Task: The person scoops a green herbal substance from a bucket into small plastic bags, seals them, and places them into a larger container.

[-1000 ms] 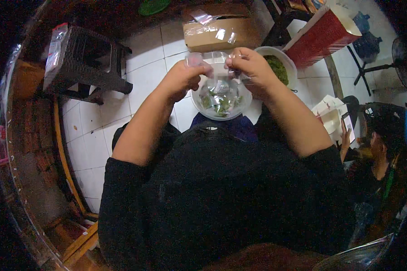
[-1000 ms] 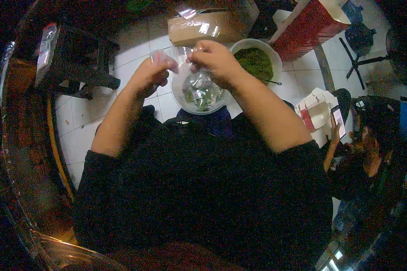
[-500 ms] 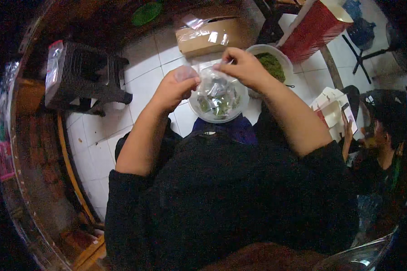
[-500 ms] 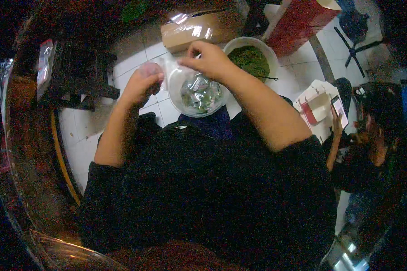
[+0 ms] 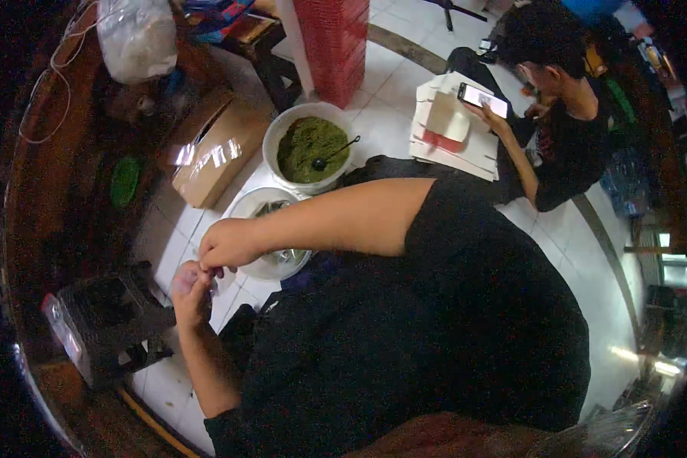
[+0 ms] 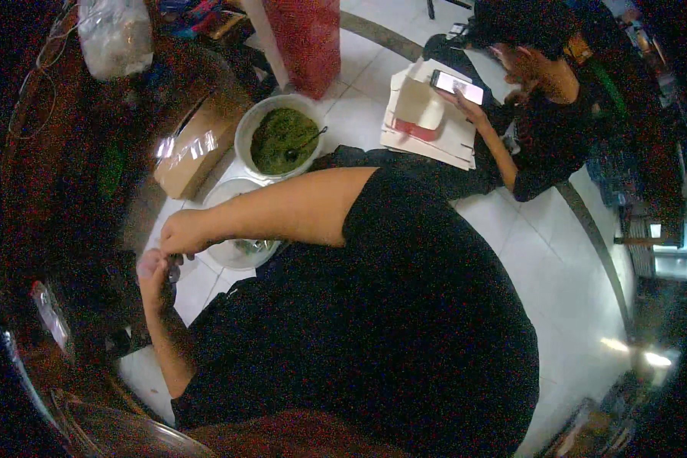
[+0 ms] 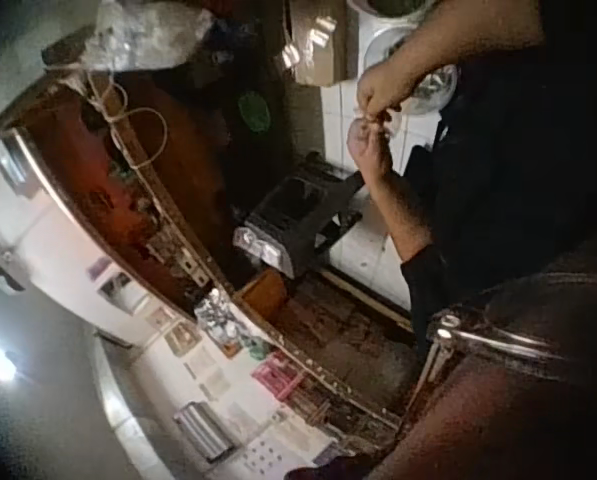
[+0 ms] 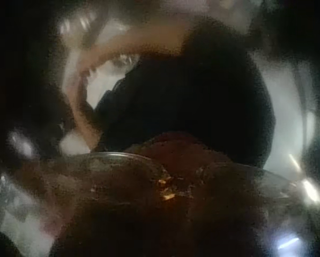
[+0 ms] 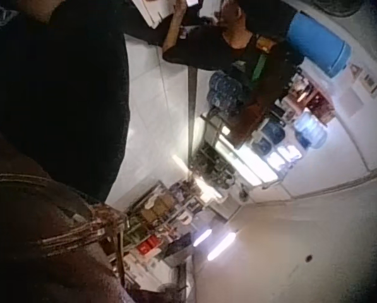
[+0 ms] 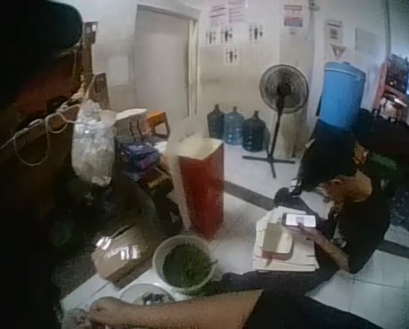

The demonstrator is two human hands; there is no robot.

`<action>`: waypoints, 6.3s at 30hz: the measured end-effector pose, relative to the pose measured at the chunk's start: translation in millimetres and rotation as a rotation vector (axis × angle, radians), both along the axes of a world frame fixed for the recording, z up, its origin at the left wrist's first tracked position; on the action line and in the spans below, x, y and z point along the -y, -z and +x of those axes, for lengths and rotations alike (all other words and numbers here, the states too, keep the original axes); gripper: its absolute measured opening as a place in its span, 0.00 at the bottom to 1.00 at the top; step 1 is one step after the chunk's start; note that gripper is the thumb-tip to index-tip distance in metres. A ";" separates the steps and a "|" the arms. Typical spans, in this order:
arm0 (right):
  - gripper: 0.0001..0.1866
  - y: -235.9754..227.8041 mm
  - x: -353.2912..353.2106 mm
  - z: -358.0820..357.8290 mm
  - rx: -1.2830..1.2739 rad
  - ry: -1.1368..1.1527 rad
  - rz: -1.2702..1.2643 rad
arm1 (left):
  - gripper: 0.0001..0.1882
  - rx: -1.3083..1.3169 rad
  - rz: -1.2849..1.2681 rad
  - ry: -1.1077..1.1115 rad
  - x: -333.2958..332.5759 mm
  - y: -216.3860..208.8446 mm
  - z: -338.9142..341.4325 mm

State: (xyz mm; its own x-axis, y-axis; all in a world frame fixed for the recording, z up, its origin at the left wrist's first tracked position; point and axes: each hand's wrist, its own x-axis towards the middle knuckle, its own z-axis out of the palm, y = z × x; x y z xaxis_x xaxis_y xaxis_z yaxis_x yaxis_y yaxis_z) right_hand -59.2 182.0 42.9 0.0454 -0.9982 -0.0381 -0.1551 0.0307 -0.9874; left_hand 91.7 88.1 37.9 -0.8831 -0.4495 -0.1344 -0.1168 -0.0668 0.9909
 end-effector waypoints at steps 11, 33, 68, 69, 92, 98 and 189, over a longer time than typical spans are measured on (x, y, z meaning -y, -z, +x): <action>0.11 -4.2 -7.3 8.9 -0.807 0.209 0.081 | 0.07 0.240 -0.905 -0.190 -24.4 -10.3 -20.8; 0.05 -9.9 -10.3 -7.1 -0.763 -0.054 -0.474 | 0.20 0.256 -0.536 -0.136 13.8 -31.9 -1.1; 0.16 -22.0 -26.7 4.7 -0.849 -0.367 -0.333 | 0.29 0.187 -0.971 0.215 -11.6 -25.1 0.4; 0.17 -24.0 -27.2 4.2 -0.869 -0.402 -0.329 | 0.29 0.187 -0.975 0.211 -13.3 -24.5 -0.8; 0.14 12.6 -15.7 -160.4 -0.552 0.104 -0.090 | 0.22 0.112 -0.535 -0.010 10.0 13.6 -2.0; 0.15 157.5 -66.1 -246.3 -1.217 0.148 0.352 | 0.26 0.016 -0.233 -0.123 11.5 11.0 -13.6; 0.08 11.3 -48.6 -172.9 -0.063 -0.080 0.379 | 0.24 0.383 -1.267 -0.080 9.7 10.0 -26.3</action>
